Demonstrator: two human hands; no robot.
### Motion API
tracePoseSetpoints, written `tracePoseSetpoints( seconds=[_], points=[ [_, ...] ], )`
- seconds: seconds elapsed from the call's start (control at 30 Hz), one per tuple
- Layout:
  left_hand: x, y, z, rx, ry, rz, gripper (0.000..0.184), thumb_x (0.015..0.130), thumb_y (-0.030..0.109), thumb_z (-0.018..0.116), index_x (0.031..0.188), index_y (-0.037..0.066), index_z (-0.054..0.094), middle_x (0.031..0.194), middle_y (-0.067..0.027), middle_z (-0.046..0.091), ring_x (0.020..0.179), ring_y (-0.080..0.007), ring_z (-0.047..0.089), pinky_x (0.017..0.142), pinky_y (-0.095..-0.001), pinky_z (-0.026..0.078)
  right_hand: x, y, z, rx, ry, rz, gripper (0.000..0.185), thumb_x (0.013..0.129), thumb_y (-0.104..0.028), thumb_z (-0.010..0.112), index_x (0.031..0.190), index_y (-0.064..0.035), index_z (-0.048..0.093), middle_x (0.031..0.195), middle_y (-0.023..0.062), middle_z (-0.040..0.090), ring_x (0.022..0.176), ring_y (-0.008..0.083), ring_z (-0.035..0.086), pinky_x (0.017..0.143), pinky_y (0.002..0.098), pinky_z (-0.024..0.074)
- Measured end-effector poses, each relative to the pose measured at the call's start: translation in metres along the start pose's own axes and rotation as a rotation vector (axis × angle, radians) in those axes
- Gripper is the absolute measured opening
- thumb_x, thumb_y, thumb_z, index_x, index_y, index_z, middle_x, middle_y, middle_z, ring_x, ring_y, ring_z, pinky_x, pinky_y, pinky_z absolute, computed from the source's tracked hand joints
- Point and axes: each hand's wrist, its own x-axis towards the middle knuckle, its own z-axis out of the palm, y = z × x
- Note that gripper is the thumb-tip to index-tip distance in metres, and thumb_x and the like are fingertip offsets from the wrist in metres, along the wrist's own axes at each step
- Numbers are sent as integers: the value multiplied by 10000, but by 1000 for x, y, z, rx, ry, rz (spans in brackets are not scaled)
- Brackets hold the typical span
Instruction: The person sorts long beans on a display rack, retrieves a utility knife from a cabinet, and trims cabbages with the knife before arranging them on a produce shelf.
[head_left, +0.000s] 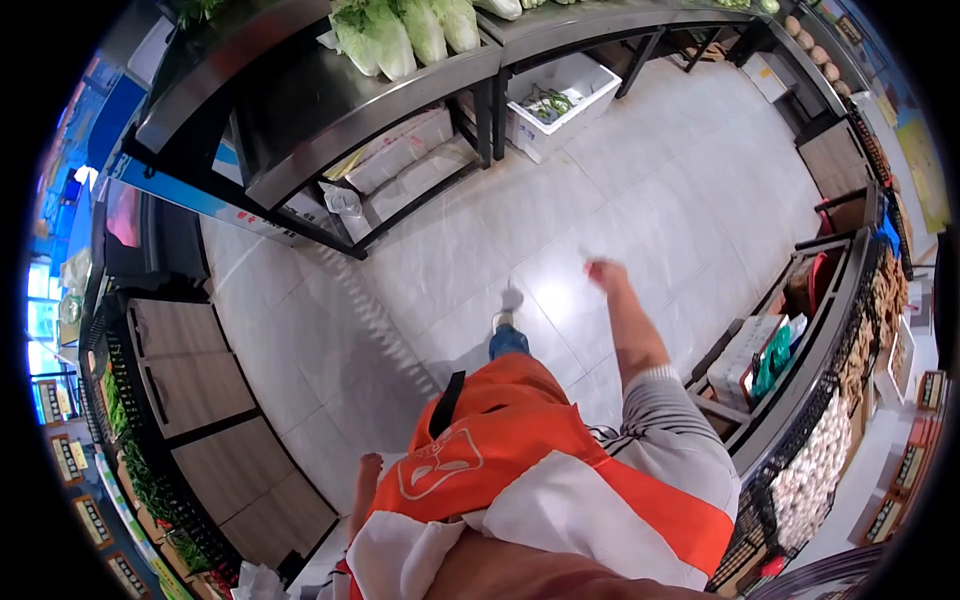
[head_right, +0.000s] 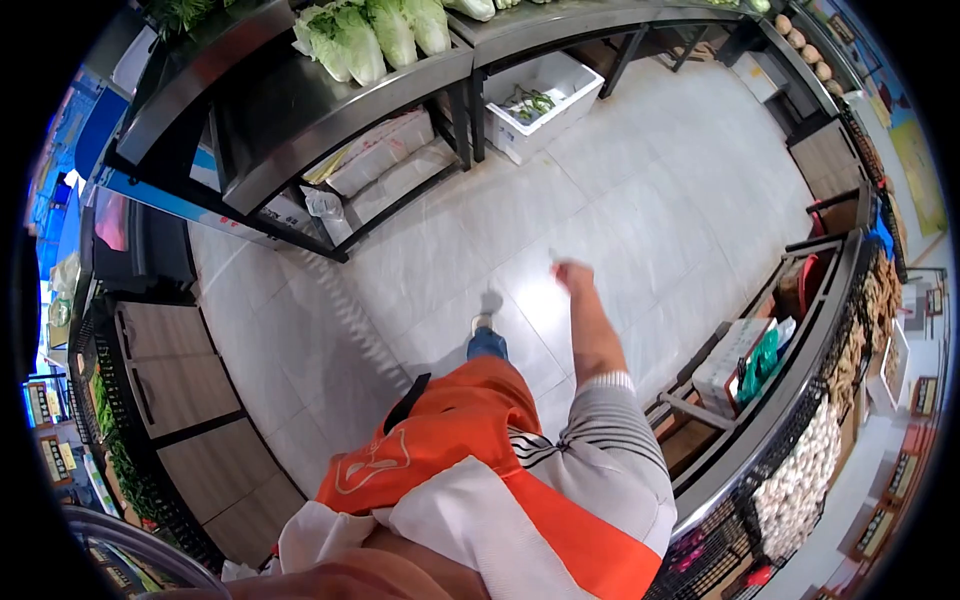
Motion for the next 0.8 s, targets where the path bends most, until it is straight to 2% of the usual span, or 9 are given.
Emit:
tracePoseSetpoints(
  seconds=[0.07,0.17,0.27,0.4,0.47,0.57,0.6,0.67,0.8],
  points=[
    [-1,38,20,-264,99,40,293,829,203,561,1071,43,611,984,-156,634,940,-276,600,814,-379,469,33,-101,72,-14,-4,-245,199,866,-134,565,943,46,604,865,151,652,750,220,635,656,312,516],
    [18,87,52,-11,236,417,368,825,237,593,1139,47,569,950,-152,639,906,-234,605,790,-349,468,37,-198,161,3,-69,-339,388,897,-341,537,1143,-41,547,1035,98,635,851,172,628,639,259,440],
    [-43,185,71,110,261,664,361,843,237,579,1149,47,560,922,-142,649,886,-252,618,777,-354,478,40,-197,205,-93,-176,-309,324,871,-241,543,1138,-55,548,991,90,635,834,170,627,635,255,441],
    [-58,244,83,62,250,782,353,857,247,569,1159,64,553,919,-132,652,875,-268,626,777,-357,482,70,-50,182,-419,-355,-188,190,760,-124,580,927,-45,623,815,71,626,760,163,613,596,293,468],
    [-55,244,85,15,230,751,346,857,244,568,1159,76,553,925,-131,653,879,-268,629,774,-355,483,81,62,135,-598,-576,-40,225,752,-181,652,920,-32,630,819,57,635,703,172,602,548,327,464],
    [-48,223,91,-90,219,624,358,848,255,575,1161,82,552,945,-136,654,905,-275,628,779,-355,482,-15,111,144,-1611,-861,387,325,794,-325,633,953,-43,660,907,119,655,823,214,596,715,361,499],
    [-48,209,94,-138,224,562,366,843,261,579,1162,82,552,953,-139,654,917,-278,627,782,-355,481,-60,97,168,-1901,-976,406,374,809,-380,622,963,-41,662,897,100,656,820,206,604,705,350,499],
    [-56,183,98,-208,247,424,393,826,277,591,1159,72,558,971,-149,651,925,-283,624,796,-361,479,-38,127,163,-1798,-1424,186,367,828,-364,610,979,-33,657,877,88,652,810,195,612,651,305,499],
    [-41,113,118,-311,263,189,429,794,305,611,1144,58,578,1010,-164,645,949,-296,616,834,-367,475,-16,75,245,-1655,-933,310,335,850,-333,560,1076,-89,599,919,38,649,809,147,626,636,297,437]
  ],
)
